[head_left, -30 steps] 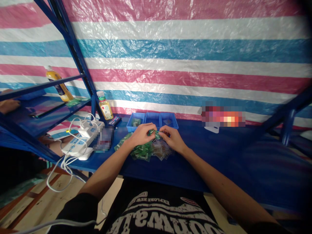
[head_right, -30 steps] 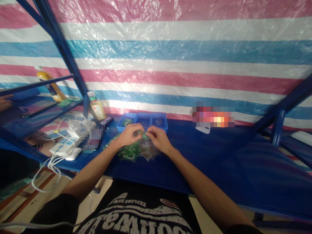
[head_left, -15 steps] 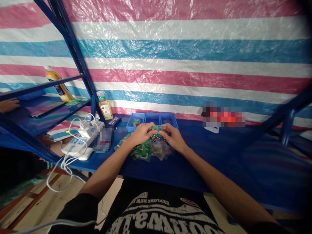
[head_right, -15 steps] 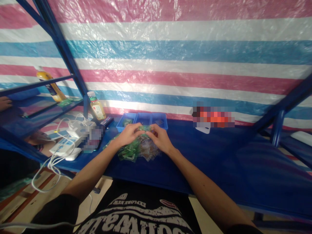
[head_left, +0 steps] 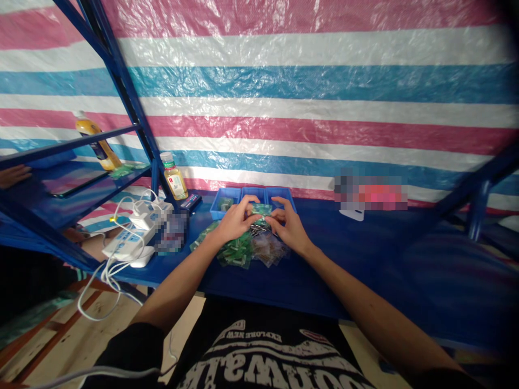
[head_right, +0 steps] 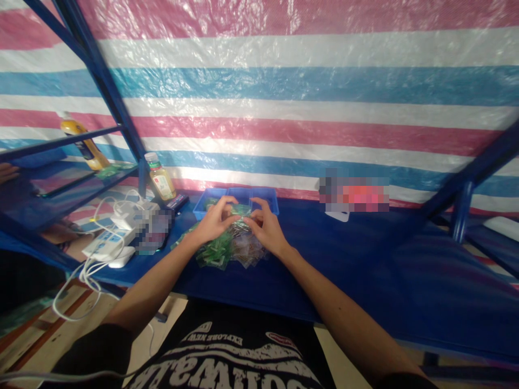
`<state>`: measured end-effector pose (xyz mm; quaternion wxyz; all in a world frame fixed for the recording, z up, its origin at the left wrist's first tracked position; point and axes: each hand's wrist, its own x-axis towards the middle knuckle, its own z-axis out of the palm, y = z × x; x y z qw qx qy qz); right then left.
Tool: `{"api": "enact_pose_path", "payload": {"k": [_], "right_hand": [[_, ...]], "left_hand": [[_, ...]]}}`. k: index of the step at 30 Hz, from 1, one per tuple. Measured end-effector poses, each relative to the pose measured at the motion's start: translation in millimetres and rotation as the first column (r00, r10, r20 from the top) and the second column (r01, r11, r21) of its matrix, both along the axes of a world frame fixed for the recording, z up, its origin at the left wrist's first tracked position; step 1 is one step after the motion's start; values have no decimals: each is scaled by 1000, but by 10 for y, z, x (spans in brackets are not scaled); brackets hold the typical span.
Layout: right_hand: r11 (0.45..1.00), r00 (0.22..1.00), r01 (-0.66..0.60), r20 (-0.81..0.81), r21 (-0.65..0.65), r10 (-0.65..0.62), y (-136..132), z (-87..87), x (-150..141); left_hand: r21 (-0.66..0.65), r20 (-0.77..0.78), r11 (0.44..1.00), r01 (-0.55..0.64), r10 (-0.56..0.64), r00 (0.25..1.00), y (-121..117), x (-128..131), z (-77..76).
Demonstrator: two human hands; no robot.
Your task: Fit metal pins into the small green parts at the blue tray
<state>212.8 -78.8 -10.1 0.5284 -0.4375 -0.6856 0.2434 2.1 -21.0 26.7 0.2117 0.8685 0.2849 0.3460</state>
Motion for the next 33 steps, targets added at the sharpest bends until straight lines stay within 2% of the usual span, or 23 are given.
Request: {"api": "enact_pose_path", "payload": {"k": [3, 5, 7, 9, 13, 15, 18, 26, 30, 33], "right_hand": [[994, 984, 69, 157, 81, -81, -5, -22, 22], [989, 956, 78, 271, 128, -111, -17, -32, 28], [986, 931, 67, 346, 154, -117, -34, -30, 24], [984, 911, 48, 396, 173, -114, -53, -13, 15], [982, 878, 5, 470, 187, -94, -74, 33, 10], [984, 868, -4, 489, 179, -86, -73, 43, 13], [986, 859, -8, 506, 169, -79, -67, 42, 12], [987, 849, -38, 526, 156, -50, -73, 52, 2], [987, 834, -66, 552, 149, -28, -61, 47, 5], [984, 813, -80, 581, 157, -27, -49, 33, 2]], "left_hand": [[90, 89, 982, -167, 159, 983, 62, -35, 17], [145, 177, 934, -326, 300, 937, 150, -111, 48], [135, 216, 880, -456, 423, 880, 271, -222, 70], [97, 145, 851, -516, 501, 853, 402, -337, 63], [50, -181, 791, -610, 608, 773, 557, -458, -40], [93, -265, 787, -610, 610, 747, 555, -447, -102], [183, -301, 805, -564, 592, 748, 503, -396, -160], [263, -346, 820, -508, 571, 744, 449, -364, -163], [256, -276, 822, -509, 567, 776, 434, -363, -123], [250, -203, 867, -431, 483, 852, 411, -350, -51]]}}
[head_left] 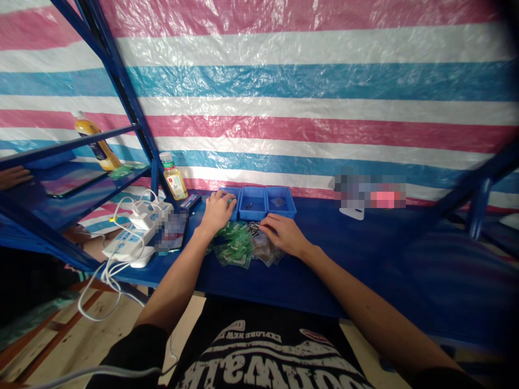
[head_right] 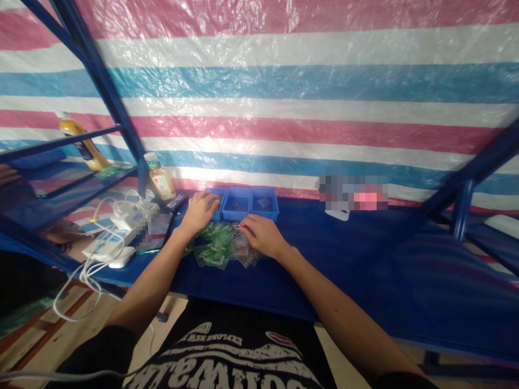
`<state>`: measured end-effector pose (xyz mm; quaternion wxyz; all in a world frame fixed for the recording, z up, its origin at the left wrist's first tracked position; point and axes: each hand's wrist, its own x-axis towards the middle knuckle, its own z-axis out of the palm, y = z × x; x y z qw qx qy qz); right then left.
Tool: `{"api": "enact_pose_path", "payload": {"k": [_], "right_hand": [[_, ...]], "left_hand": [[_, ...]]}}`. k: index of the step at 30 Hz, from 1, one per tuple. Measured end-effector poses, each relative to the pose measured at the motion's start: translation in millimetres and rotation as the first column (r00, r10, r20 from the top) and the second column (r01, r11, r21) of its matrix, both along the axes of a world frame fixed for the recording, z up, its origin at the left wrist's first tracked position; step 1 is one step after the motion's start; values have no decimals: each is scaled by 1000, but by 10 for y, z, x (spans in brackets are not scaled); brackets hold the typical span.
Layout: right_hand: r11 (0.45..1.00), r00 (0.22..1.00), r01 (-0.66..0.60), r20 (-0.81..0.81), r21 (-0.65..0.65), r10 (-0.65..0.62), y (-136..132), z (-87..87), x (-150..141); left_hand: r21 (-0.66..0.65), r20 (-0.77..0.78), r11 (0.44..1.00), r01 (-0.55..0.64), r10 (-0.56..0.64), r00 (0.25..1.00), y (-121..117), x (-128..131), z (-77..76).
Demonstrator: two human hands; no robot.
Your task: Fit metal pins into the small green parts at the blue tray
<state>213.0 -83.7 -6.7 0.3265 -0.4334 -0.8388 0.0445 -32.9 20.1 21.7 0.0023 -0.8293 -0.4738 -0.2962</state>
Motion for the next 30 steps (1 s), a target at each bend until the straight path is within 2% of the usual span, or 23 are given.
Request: {"api": "enact_pose_path", "payload": {"k": [4, 6, 10, 12, 20, 30], "right_hand": [[1000, 1000, 21, 19, -7, -21, 30, -43, 7], [997, 997, 74, 32, -27, -73, 55, -76, 23], [973, 973, 222, 83, -64, -217, 112, -156, 69], [964, 964, 254, 106, -77, -245, 134, -194, 89], [970, 970, 219, 135, -109, -204, 173, -270, 110], [952, 955, 254, 202, -171, -218, 141, -202, 89]], "left_hand": [[-10, 68, 956, 293, -292, 954, -62, 52, 81], [-45, 40, 933, 356, -355, 934, -106, 98, 83], [-105, -84, 932, 347, -356, 931, -188, 200, 28], [-122, -123, 930, 347, -361, 924, -215, 240, -4], [-186, -148, 900, 394, -422, 894, -214, 290, -110], [-226, -224, 903, 365, -413, 882, -211, 295, -143]]}}
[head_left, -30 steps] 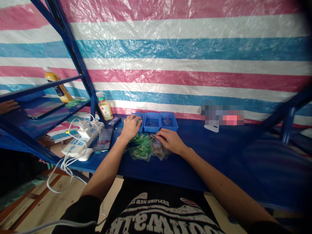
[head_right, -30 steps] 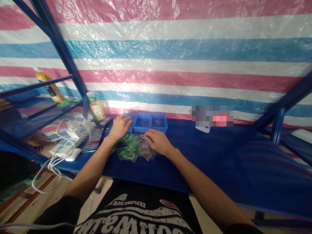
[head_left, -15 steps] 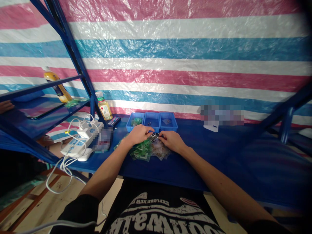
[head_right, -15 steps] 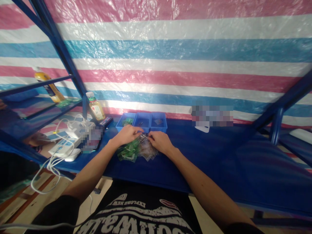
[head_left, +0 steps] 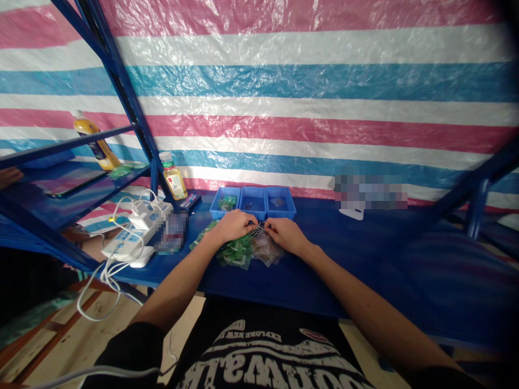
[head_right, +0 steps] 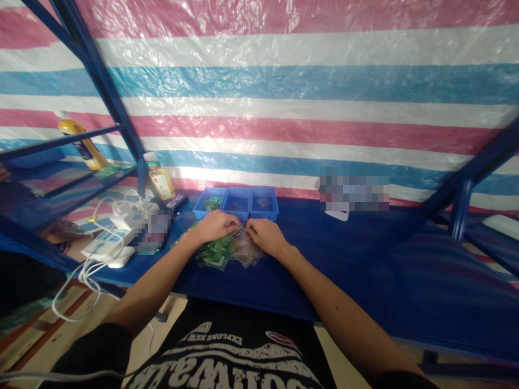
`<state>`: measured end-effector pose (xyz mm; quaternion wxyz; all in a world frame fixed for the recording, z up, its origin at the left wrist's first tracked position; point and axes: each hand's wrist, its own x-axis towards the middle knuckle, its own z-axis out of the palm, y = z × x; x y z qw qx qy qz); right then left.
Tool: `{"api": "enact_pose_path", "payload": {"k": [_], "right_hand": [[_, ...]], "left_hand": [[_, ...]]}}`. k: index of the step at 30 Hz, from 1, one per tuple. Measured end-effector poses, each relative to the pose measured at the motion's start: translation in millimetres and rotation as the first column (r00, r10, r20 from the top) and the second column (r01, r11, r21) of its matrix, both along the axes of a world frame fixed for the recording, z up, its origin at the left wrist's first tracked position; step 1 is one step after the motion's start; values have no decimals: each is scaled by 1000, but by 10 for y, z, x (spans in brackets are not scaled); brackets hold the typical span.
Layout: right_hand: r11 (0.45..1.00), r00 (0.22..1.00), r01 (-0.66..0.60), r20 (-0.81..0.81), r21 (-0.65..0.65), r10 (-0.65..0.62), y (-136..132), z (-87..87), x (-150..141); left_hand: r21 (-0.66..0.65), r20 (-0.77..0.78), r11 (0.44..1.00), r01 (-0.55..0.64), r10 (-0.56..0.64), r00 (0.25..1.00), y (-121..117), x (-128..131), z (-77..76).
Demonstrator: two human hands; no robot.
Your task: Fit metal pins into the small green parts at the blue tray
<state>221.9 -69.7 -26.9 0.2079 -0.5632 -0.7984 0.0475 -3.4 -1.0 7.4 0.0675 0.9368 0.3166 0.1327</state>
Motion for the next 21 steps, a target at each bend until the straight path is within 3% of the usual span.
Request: {"api": "enact_pose_path", "payload": {"k": [12, 21], "right_hand": [[995, 992, -16, -124, 99, 28, -16, 27, -23], [970, 976, -29, -203, 240, 79, -69, 117, -35]], "left_hand": [[67, 105, 997, -29, 22, 994, -111, 22, 140], [38, 188, 999, -9, 2, 982, -145, 36, 175]]}}
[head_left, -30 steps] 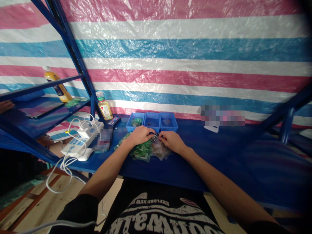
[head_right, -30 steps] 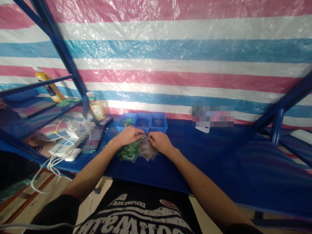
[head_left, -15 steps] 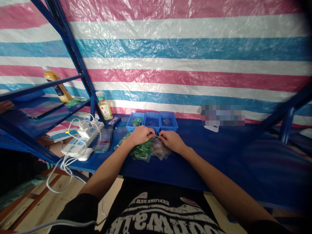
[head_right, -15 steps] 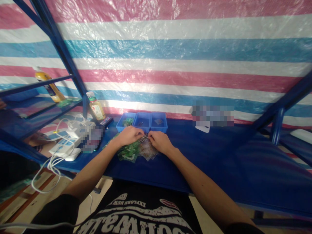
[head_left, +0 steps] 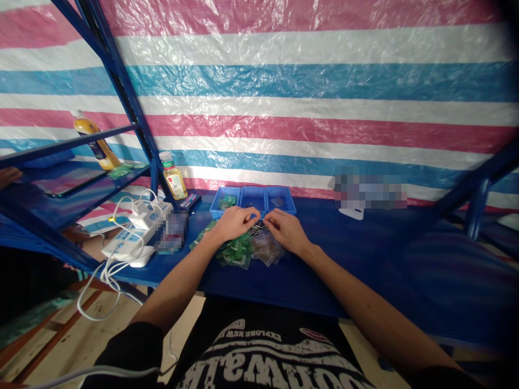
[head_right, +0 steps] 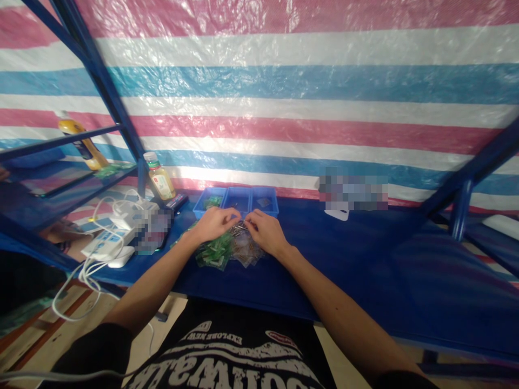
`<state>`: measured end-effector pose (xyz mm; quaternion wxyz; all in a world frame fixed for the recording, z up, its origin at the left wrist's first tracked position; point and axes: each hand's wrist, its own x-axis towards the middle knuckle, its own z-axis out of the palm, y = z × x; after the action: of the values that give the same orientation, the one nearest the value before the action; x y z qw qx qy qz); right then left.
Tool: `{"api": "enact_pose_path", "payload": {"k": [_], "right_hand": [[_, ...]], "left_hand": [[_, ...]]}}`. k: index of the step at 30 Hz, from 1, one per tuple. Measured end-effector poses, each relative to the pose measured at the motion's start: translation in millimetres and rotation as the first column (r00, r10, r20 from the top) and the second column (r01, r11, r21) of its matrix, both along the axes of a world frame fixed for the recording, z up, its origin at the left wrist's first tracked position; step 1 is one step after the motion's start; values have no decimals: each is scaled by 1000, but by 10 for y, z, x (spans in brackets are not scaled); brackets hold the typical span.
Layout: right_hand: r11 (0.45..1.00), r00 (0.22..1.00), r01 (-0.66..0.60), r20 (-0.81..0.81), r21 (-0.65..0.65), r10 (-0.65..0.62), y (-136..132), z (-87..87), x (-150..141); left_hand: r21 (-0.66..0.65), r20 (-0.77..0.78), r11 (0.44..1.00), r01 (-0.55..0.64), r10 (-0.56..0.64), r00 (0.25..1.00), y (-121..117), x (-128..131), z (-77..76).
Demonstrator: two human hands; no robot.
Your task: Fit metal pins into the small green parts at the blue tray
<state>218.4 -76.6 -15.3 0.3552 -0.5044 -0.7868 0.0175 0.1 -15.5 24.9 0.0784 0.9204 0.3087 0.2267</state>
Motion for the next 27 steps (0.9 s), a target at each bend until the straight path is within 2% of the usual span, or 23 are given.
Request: {"api": "enact_pose_path", "payload": {"k": [10, 16, 27], "right_hand": [[995, 997, -65, -29, 71, 67, -12, -2, -12], [993, 996, -79, -37, 92, 83, -25, 8, -6], [999, 999, -48, -26, -7, 48, -53, 45, -39]], "left_hand": [[-4, -18, 996, 84, -84, 996, -24, 24, -36], [1, -12, 999, 37, -37, 999, -25, 22, -41], [0, 18, 999, 40, -40, 999, -41, 29, -33]]}}
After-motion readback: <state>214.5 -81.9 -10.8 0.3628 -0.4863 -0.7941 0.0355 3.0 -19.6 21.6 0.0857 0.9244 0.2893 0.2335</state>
